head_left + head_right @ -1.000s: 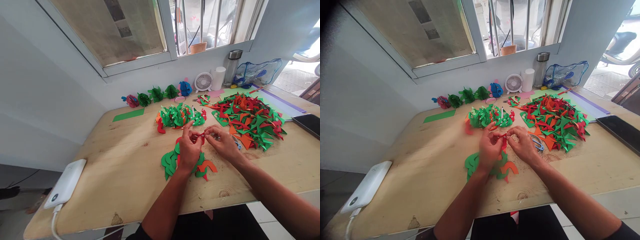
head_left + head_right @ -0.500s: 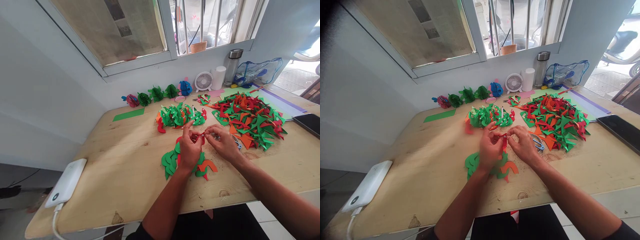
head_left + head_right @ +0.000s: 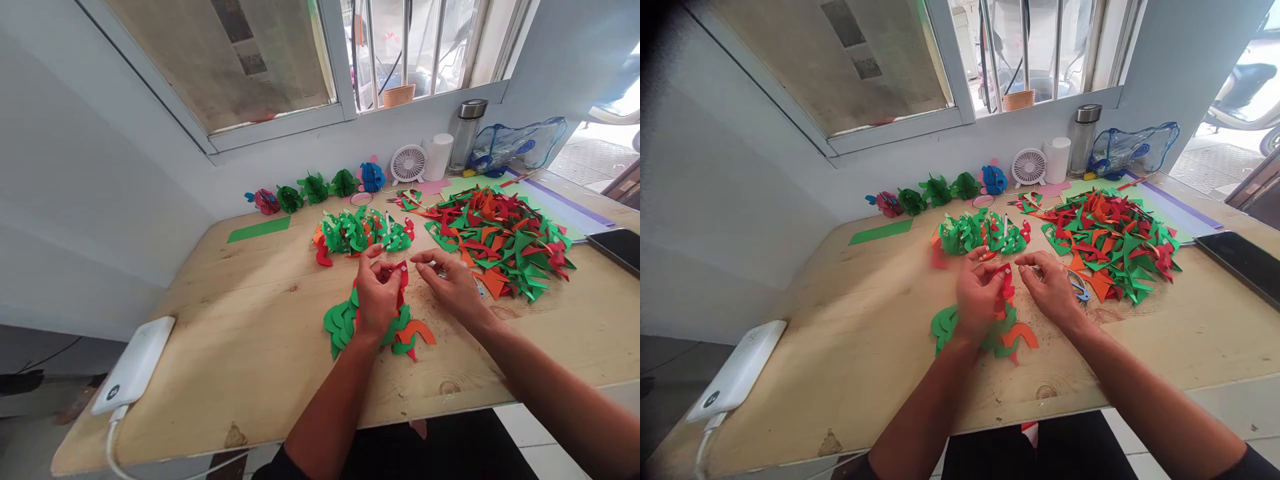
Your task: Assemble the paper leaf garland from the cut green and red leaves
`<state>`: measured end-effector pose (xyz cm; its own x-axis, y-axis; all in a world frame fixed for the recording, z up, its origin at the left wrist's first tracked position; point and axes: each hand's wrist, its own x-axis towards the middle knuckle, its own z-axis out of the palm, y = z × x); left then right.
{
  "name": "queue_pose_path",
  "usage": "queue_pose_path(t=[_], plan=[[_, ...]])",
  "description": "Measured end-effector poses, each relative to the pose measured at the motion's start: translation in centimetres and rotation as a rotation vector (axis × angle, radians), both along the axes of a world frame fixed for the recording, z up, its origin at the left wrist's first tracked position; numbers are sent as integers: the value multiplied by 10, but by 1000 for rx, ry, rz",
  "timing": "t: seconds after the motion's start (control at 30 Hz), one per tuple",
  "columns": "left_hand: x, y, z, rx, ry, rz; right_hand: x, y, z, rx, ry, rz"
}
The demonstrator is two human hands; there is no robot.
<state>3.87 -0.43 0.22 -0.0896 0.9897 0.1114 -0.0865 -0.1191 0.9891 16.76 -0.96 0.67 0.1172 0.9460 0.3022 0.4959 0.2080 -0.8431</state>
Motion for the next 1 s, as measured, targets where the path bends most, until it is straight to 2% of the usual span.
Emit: queue_pose_path(t=[0.17, 0.5, 0.83, 1.0], plan=[[-1, 0, 0, -16, -49, 0, 0, 1, -1, -74, 46, 41], [4, -4, -4, 22, -19, -74, 1, 3, -1, -99, 57, 32], [5, -3, -5, -101, -89, -175, 3, 2, 3, -147, 194, 46], [5, -5, -2, -111, -129, -256, 10, 5, 5, -130, 363, 23]])
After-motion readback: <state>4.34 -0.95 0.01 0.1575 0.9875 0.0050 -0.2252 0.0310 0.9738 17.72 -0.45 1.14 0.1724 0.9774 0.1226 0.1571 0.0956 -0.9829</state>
